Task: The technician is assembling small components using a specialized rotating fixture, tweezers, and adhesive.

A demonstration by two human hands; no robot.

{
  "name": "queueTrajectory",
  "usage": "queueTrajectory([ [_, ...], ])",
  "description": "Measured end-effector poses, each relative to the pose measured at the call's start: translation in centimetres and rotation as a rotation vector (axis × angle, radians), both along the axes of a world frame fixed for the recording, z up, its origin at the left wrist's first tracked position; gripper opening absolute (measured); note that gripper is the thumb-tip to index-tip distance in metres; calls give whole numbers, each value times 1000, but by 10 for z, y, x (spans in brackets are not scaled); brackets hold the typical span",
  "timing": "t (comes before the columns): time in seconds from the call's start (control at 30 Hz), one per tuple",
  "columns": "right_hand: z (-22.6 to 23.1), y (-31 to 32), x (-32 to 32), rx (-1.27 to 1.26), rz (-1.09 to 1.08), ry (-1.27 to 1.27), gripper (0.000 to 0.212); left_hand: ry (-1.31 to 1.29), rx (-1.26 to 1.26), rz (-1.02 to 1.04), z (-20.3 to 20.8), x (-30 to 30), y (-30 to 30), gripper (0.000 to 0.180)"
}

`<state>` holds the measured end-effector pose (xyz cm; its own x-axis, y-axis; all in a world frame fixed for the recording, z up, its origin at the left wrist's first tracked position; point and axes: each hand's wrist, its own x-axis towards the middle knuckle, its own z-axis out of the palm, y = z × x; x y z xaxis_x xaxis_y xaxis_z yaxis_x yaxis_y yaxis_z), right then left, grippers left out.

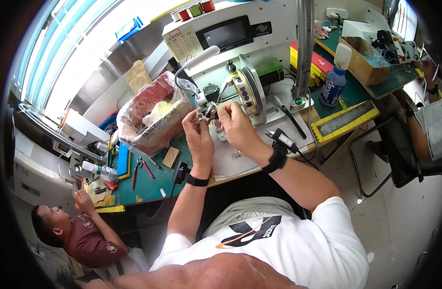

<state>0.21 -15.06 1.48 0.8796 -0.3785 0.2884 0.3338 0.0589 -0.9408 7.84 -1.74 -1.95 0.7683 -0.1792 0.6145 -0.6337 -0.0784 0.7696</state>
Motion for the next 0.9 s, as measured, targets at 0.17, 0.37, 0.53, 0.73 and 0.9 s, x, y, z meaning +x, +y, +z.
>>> queueTrajectory([
  [0.17,23,-22,-59,10,175,-55,32,-573,418,169,28,-9,13,66],
  [0.37,57,-100,-84,-116,-440,-277,24,-471,481,224,34,-3,8,71],
  [0.53,81,-187,-82,-215,-771,-253,31,-322,254,200,29,12,7,52],
  [0.73,125,-236,-75,-645,-1110,-233,38,-305,201,174,31,9,8,32],
  [0.9,146,-255,-66,-615,-1051,-320,39,-271,179,153,41,2,10,26],
])
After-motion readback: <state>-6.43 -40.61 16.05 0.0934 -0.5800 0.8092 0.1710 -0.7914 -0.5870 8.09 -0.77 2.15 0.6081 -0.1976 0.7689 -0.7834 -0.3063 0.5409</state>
